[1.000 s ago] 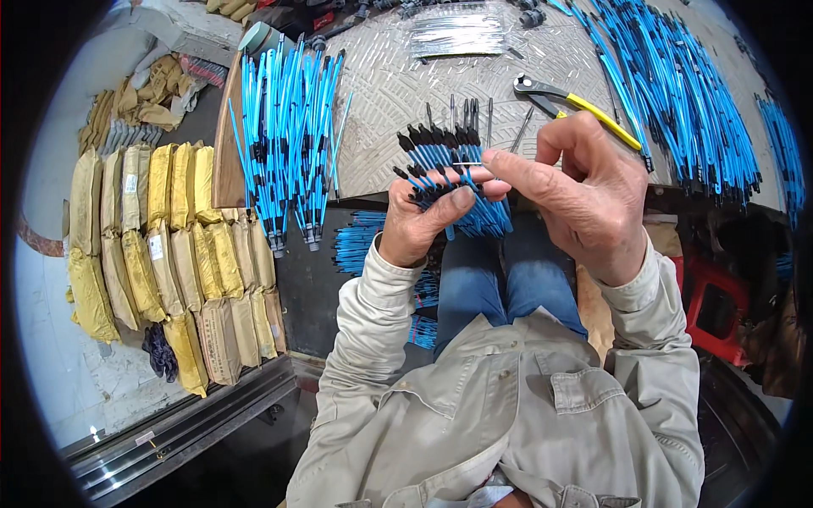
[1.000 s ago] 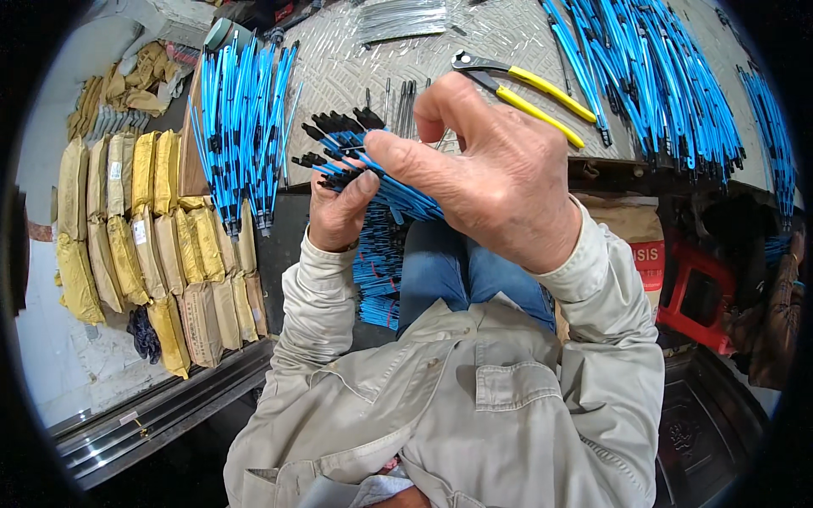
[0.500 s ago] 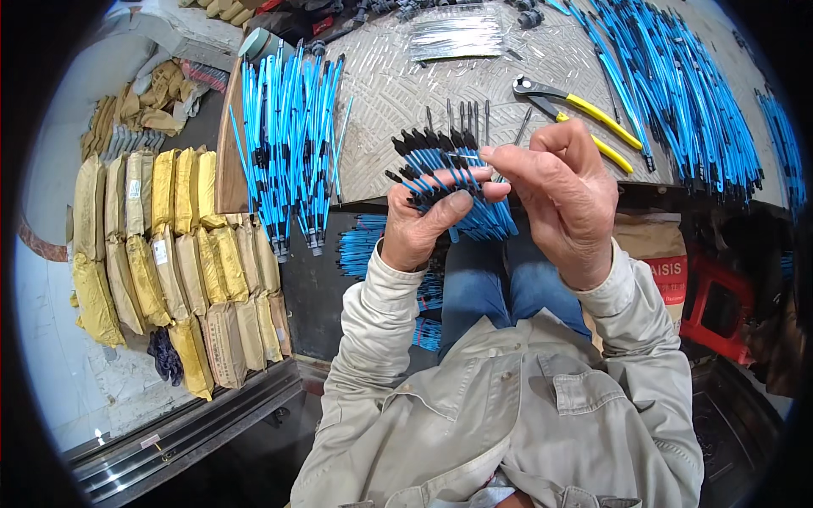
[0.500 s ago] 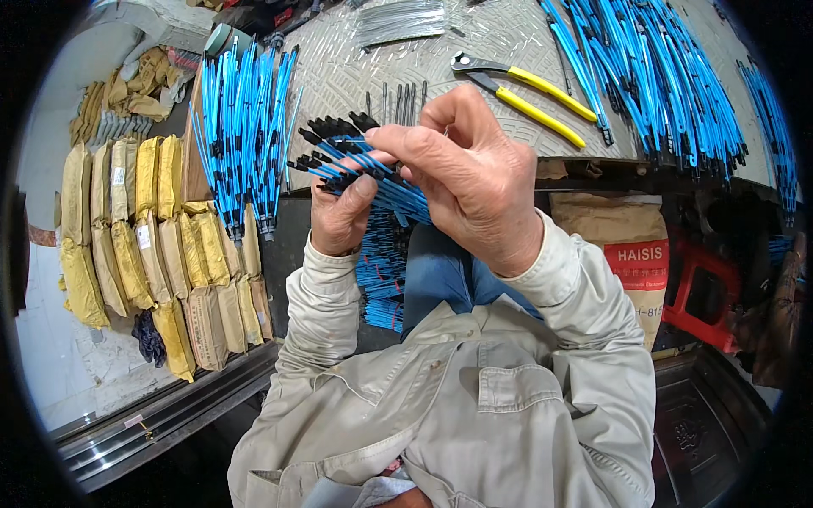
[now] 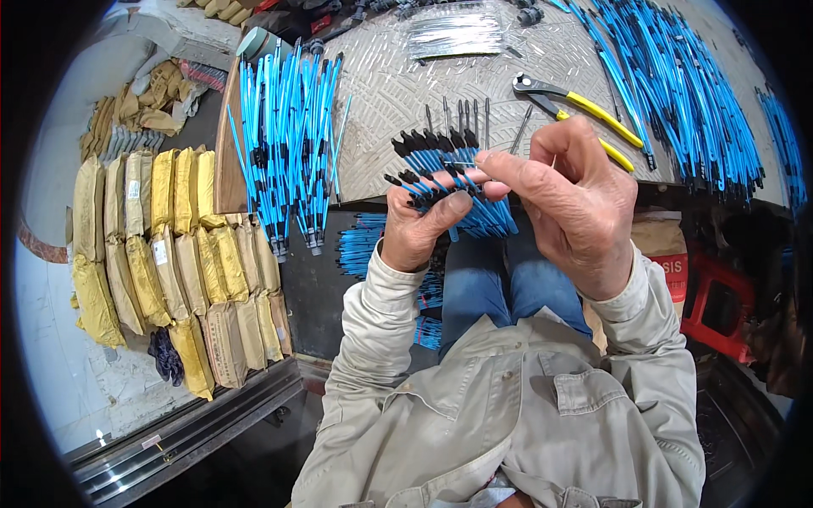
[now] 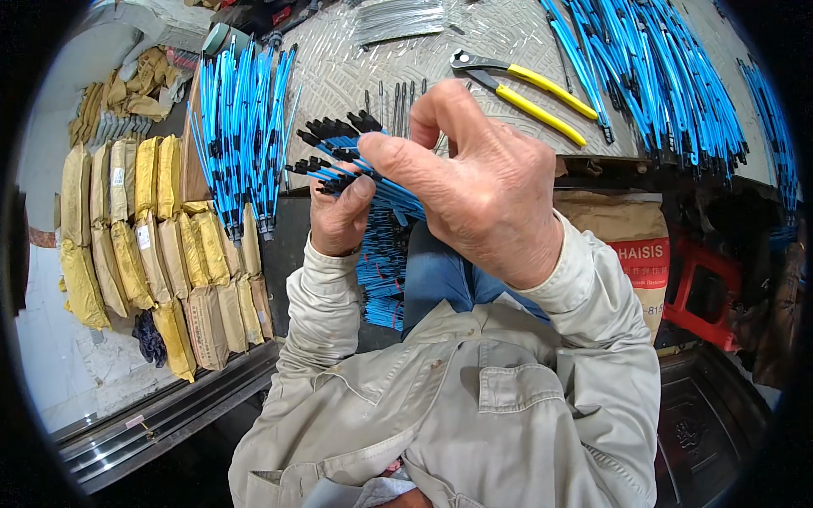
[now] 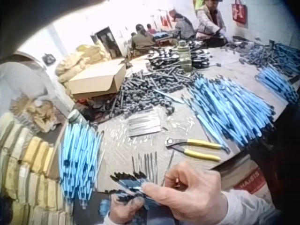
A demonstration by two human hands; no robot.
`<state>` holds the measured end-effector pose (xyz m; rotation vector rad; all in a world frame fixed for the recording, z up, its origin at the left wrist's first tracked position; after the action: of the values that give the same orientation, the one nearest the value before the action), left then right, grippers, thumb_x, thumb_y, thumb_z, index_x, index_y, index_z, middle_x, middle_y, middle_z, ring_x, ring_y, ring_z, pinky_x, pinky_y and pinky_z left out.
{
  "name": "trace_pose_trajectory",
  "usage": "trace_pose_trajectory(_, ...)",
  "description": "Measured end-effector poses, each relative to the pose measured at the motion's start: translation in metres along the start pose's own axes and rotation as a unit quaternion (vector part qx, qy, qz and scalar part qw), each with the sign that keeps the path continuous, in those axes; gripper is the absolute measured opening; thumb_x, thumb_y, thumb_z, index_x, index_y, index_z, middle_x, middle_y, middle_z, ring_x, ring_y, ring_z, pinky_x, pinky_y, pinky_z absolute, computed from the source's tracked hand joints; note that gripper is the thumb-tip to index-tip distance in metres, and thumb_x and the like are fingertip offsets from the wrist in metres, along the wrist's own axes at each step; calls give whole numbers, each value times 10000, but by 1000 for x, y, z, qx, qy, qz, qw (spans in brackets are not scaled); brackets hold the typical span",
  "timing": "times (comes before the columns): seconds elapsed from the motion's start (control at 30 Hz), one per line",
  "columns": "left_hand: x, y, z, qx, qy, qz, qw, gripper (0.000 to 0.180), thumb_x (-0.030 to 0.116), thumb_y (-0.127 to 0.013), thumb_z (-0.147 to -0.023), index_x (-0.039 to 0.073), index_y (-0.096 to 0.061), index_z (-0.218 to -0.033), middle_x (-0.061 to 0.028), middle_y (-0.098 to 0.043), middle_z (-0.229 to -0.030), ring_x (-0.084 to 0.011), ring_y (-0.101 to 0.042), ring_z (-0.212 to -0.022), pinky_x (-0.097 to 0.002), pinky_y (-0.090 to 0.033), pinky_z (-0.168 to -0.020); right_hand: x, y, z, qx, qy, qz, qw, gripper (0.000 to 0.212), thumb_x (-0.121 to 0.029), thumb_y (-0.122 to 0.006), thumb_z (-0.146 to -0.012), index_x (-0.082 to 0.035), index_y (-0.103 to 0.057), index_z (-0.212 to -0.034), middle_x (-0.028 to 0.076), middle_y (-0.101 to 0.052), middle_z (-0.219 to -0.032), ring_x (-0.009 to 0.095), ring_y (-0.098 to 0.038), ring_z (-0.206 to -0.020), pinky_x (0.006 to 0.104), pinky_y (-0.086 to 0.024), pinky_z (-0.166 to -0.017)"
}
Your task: The person assembles blue plastic blades into a central hub to create fan-like structures, using pliers to secure the parts.
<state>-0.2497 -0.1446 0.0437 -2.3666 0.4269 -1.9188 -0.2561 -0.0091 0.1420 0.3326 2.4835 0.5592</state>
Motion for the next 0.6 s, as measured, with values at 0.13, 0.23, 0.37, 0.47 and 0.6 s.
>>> trace_pose_trajectory(0.13, 1, -3, -2, -2, 10, -1, 1000, 286, 145, -554, -884, -66, -590, -1073, -180, -656, -942, -192, -608, -926, -319, -444, -866, 5, 1, 0, 4, -10, -19, 1000, 340, -24, -665, -571, -154, -659, -886, 24, -455, -683, 144, -502, -525, 254, -387, -420)
trace_pose_trajectory(0.23, 1, -3, -2, -1, 17, -7, 1000, 280, 140, -553, -885, -69, -590, -1068, -182, -656, -939, -196, -611, -923, -319, -445, -865, 7, 0, 1, -3, -17, -32, 999, 338, -27, -659, -577, -162, -659, -888, 21, -453, -684, 142, -504, -529, 251, -386, -422)
trace_pose_trajectory(0.37, 0, -1, 0, 5, 11, 7, 1000, 274, 138, -551, -886, -69, -592, -1061, -176, -657, -941, -199, -614, -920, -318, -446, -867, 2, -3, -1, -50, -5, -60, 997, 399, 120, -629, -629, -70, -674, -978, 22, -398, -728, 103, -430, -593, 202, -355, -497)
trace_pose_trajectory(0.47, -6, 4, 3, 16, 26, 22, 999, 278, 147, -555, -885, -69, -593, -1057, -170, -659, -943, -194, -612, -924, -315, -445, -870, 2, -5, -3, -62, -5, -66, 996, 403, 118, -631, -632, -74, -672, -983, 22, -399, -733, 105, -431, -597, 200, -358, -505)
trace_pose_trajectory(0.6, 1, -4, -2, -7, 1, -21, 1000, 279, 143, -561, -880, -64, -593, -1063, -162, -660, -946, -192, -611, -928, -315, -445, -873, 5, -4, -2, -15, 0, -39, 999, 359, 29, -646, -596, -122, -664, -920, 25, -435, -702, 128, -477, -542, 232, -377, -444)
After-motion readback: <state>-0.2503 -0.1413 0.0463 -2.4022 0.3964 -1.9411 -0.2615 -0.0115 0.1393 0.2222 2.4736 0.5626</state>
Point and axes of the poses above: each hand's wrist, its own z-axis away from the middle knuckle, its own y-axis out of the back of the hand, x = y × z, the point moved 10 cm from there along -z, towards the middle knuckle
